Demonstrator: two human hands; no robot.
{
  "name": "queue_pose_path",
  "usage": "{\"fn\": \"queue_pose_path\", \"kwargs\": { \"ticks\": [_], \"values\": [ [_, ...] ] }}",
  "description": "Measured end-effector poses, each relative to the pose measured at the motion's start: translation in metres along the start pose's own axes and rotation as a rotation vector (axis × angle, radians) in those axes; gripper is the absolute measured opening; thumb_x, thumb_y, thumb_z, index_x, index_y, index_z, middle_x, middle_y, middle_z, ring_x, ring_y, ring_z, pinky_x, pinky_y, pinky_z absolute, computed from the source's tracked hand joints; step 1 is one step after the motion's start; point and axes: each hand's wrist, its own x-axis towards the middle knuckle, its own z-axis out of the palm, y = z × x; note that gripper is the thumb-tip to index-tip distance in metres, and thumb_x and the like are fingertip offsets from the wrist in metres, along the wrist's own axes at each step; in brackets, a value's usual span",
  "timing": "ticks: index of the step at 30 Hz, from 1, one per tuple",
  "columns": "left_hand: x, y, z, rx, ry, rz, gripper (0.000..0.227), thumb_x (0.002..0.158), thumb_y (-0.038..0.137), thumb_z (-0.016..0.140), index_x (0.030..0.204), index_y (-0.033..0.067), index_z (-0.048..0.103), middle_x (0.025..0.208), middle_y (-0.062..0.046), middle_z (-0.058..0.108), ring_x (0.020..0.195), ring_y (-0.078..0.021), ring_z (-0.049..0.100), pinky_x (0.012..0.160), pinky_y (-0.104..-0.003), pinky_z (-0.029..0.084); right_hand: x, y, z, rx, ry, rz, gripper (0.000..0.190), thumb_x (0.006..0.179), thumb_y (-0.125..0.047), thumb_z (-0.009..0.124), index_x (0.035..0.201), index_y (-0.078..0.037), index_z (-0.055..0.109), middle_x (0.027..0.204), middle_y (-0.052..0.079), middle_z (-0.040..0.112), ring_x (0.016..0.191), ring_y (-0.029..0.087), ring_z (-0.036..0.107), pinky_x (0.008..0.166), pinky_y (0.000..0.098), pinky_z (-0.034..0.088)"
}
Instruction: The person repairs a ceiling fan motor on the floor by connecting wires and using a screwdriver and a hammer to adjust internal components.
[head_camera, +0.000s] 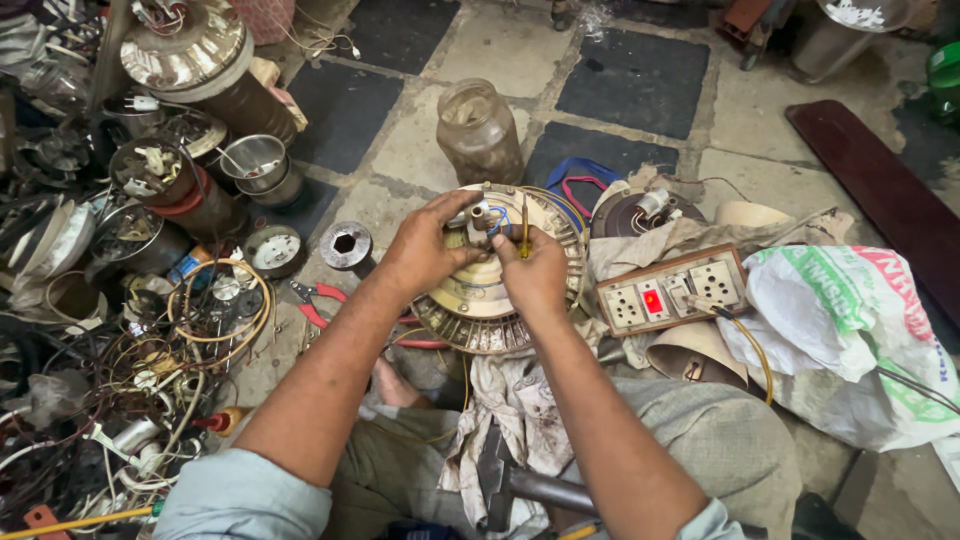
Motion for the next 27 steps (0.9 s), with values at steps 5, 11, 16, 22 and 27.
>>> {"fn": "queue_pose_path", "kwargs": {
  "ticks": [5,11,16,22,27],
  "values": [
    [-0.001,0.000,0.001,0.003,-0.004,0.009,0.078,0.066,0.008,0.088,0.138,0.0039,0.058,0.139,-0.016,0.064,0.129,-0.0316,0.062,0.108,-0.038,0.049,0.000,0.010,0.001,-0.103,0.042,-0.140,0.014,0.089,-0.015,0.078,0.095,-0.003,0.073,0.067,0.006,0.070,0.052,0.012,0.065,0.052,0.0288,0.050],
    [-0.002,0.000,0.002,0.035,0.008,0.029,0.079,0.066,0.009,0.090,0.139,0.0027,0.058,0.139,-0.018,0.063,0.128,-0.0340,0.061,0.107,-0.039,0.048,0.004,0.009,0.001,-0.046,-0.057,0.030,0.017,0.090,-0.016,0.076,0.098,-0.002,0.073,0.064,0.008,0.069,0.048,0.013,0.062,0.046,0.0307,0.048],
    [-0.005,0.012,0.000,0.108,0.019,0.029,0.083,0.066,0.009,0.089,0.141,0.0073,0.055,0.141,-0.016,0.057,0.130,-0.0375,0.057,0.108,-0.042,0.047,0.005,-0.002,0.001,0.078,-0.033,0.056,0.016,0.089,-0.015,0.078,0.096,-0.002,0.073,0.063,0.004,0.067,0.045,0.010,0.058,0.041,0.0278,0.044],
    [0.015,0.015,-0.008,0.181,-0.173,0.098,0.065,0.066,0.011,0.090,0.124,0.0120,0.061,0.152,-0.016,0.046,0.130,-0.0398,0.055,0.104,-0.044,0.049,0.005,0.001,0.002,0.205,0.001,0.122,0.018,0.085,-0.015,0.082,0.091,-0.003,0.070,0.061,0.002,0.065,0.042,0.009,0.055,0.038,0.0262,0.040],
    [0.026,0.008,-0.009,0.188,-0.223,0.127,0.064,0.060,0.012,0.091,0.119,0.0135,0.066,0.148,-0.015,0.050,0.126,-0.0396,0.057,0.101,-0.044,0.050,0.004,0.003,0.002,0.165,0.014,0.095,0.018,0.086,-0.015,0.082,0.092,-0.002,0.072,0.062,0.001,0.066,0.043,0.008,0.055,0.039,0.0256,0.041]
  ]
}}
